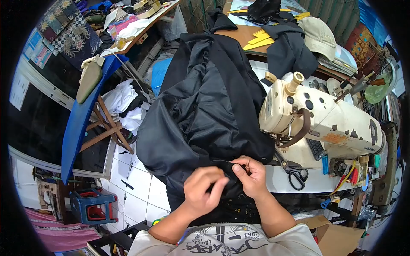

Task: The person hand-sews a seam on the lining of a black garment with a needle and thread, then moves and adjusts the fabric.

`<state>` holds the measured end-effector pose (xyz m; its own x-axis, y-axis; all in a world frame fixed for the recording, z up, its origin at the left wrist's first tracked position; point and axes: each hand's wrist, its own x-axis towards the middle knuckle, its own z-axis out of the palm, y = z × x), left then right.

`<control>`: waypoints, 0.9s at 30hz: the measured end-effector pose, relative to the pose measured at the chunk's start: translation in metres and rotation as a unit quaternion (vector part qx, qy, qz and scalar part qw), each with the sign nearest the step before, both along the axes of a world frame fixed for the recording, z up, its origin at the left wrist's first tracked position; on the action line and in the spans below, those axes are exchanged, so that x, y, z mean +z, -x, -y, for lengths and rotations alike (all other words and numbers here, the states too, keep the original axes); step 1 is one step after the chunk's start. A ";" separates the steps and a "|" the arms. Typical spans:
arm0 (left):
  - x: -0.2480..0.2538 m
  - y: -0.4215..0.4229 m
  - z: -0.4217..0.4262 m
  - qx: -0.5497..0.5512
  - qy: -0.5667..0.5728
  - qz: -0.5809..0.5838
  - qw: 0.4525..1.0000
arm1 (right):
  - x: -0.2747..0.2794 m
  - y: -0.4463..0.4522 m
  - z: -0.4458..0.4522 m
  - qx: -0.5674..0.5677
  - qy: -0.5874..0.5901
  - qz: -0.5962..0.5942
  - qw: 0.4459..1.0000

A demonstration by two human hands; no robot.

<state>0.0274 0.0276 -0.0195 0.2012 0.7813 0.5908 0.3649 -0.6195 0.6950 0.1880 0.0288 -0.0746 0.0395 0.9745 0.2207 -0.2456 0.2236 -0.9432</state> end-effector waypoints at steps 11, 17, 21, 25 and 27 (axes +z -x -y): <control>-0.020 -0.001 -0.012 -0.050 0.215 0.116 0.968 | -0.007 -0.012 -0.002 0.098 0.016 -0.104 0.990; -0.020 -0.001 -0.012 -0.051 0.235 0.128 0.962 | -0.005 -0.014 -0.002 0.107 0.025 -0.098 0.989; -0.018 -0.002 -0.013 -0.056 0.233 0.137 0.961 | -0.004 -0.014 -0.002 0.109 0.021 -0.111 0.988; -0.017 -0.001 -0.014 -0.040 0.230 0.109 0.966 | -0.002 -0.013 -0.001 0.113 0.015 -0.107 0.988; -0.019 -0.001 -0.014 -0.037 0.208 0.097 0.973 | -0.005 -0.014 -0.001 0.113 0.018 -0.107 0.988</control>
